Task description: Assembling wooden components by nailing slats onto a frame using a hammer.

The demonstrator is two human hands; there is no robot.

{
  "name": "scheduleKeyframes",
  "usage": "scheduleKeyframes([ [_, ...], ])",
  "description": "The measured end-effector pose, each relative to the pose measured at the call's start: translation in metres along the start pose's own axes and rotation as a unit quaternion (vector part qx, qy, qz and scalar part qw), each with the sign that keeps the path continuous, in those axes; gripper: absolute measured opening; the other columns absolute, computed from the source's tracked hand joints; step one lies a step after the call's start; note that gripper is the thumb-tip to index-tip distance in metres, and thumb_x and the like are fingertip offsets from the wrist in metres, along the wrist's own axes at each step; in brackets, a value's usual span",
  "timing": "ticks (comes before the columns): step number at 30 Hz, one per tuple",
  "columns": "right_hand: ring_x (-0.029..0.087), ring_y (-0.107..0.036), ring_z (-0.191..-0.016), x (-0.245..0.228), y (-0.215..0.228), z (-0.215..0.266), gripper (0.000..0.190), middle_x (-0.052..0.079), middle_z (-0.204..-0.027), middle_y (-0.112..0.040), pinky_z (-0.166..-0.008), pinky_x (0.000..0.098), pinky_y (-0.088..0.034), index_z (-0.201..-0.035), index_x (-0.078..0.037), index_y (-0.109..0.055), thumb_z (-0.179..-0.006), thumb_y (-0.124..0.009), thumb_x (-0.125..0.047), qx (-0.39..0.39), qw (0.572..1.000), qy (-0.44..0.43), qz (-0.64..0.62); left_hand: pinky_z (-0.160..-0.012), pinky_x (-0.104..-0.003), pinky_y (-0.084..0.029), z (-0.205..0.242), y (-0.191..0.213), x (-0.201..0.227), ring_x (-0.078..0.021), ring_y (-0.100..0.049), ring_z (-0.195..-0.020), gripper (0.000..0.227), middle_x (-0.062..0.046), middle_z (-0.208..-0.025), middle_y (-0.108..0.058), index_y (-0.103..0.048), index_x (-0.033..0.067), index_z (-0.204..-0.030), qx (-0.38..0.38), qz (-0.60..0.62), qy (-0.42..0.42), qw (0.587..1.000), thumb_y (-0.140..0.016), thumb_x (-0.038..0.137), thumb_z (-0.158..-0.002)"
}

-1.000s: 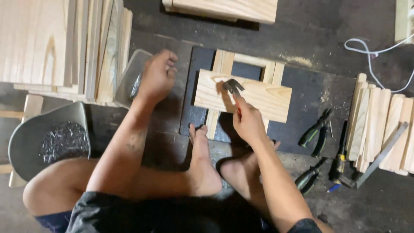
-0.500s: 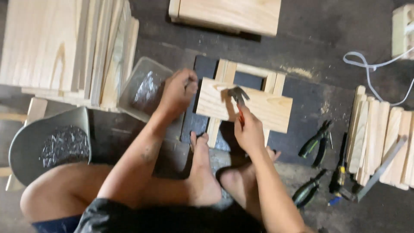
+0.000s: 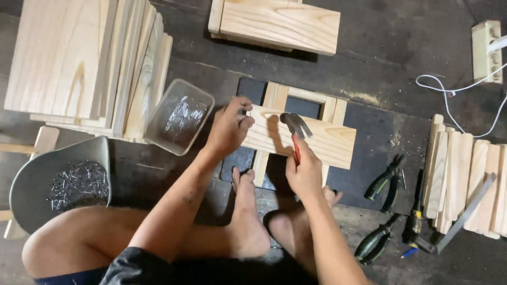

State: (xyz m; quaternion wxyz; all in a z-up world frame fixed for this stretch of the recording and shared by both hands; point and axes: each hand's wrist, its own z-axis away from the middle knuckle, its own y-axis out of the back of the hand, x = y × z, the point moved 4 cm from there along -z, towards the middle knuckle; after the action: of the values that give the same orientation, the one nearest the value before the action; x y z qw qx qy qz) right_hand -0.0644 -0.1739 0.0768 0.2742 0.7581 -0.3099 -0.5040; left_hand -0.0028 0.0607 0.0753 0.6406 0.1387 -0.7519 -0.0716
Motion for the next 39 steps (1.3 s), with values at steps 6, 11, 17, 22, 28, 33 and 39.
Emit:
scheduleKeyframes([
  [6,0.043,-0.074,-0.099,0.030,-0.019,0.003,0.062,0.022,-0.105,-0.076,-0.085,0.0511,-0.061,-0.145,-0.017,-0.063,-0.085,-0.067,-0.002,-0.062,0.998,-0.026,-0.004,-0.073,-0.046,-0.065,-0.001,-0.008,-0.010,-0.0339,-0.080,-0.087,0.034,-0.014,-0.098,-0.078,-0.063,0.0103,-0.120,0.005,-0.032,-0.001,0.999,-0.072,-0.002,-0.090],
  [11,0.045,-0.074,-0.099,0.024,-0.014,0.010,0.054,0.024,-0.104,-0.075,-0.087,0.0532,-0.060,-0.140,-0.013,-0.064,-0.087,-0.067,-0.005,-0.074,0.996,-0.052,0.017,-0.077,-0.049,-0.065,0.010,-0.015,-0.009,-0.0387,-0.078,-0.091,0.024,-0.015,-0.097,-0.079,-0.066,0.0122,-0.113,0.021,-0.041,0.013,0.999,-0.072,0.004,-0.092],
  [17,0.045,-0.075,-0.091,0.021,-0.013,0.012,0.051,0.023,-0.096,-0.075,-0.080,0.0516,-0.060,-0.137,-0.014,-0.067,-0.087,-0.066,-0.007,-0.038,0.999,-0.013,0.026,-0.076,-0.051,-0.064,0.019,-0.026,-0.018,-0.0397,-0.078,-0.084,0.012,-0.016,-0.088,-0.075,-0.065,0.0138,-0.105,0.010,-0.039,0.039,0.998,-0.068,0.009,-0.094],
  [22,0.040,-0.074,-0.079,0.024,-0.015,0.013,0.025,0.019,-0.084,-0.072,-0.068,0.0418,-0.059,-0.115,-0.009,-0.073,-0.090,-0.069,-0.006,0.079,0.996,0.035,0.023,-0.075,-0.052,-0.060,0.013,-0.031,-0.017,-0.0402,-0.077,-0.084,0.010,-0.014,-0.084,-0.074,-0.065,0.0158,-0.102,0.006,-0.050,0.023,0.998,-0.071,0.012,-0.095],
  [28,0.041,-0.077,-0.093,0.038,-0.017,0.023,0.063,0.017,-0.093,-0.077,-0.080,0.0487,-0.062,-0.147,-0.031,-0.059,-0.088,-0.064,-0.011,-0.148,0.976,-0.155,0.027,-0.083,-0.050,-0.058,0.000,-0.063,-0.040,-0.0381,-0.077,-0.090,0.013,-0.010,-0.086,-0.078,-0.059,0.0148,-0.100,-0.035,-0.064,0.023,0.997,-0.070,0.010,-0.096],
  [33,0.044,-0.075,-0.100,0.018,0.010,0.041,0.059,0.022,-0.106,-0.078,-0.080,0.0494,-0.056,-0.146,-0.031,-0.063,-0.090,-0.068,-0.014,-0.038,0.974,-0.223,0.005,-0.090,-0.047,-0.052,-0.001,-0.091,-0.064,-0.0303,-0.073,-0.089,0.016,-0.001,-0.078,-0.071,-0.058,0.0228,-0.103,-0.091,-0.161,-0.090,0.979,-0.072,0.022,-0.097],
  [39,0.040,-0.075,-0.103,0.042,0.003,0.056,0.061,0.018,-0.110,-0.079,-0.082,0.0476,-0.057,-0.148,-0.036,-0.062,-0.090,-0.071,-0.021,-0.008,0.972,-0.234,0.009,-0.091,-0.046,-0.048,0.001,-0.091,-0.066,-0.0302,-0.071,-0.091,0.016,-0.004,-0.080,-0.071,-0.055,0.0202,-0.102,-0.102,-0.182,-0.107,0.972,-0.070,0.022,-0.098],
])
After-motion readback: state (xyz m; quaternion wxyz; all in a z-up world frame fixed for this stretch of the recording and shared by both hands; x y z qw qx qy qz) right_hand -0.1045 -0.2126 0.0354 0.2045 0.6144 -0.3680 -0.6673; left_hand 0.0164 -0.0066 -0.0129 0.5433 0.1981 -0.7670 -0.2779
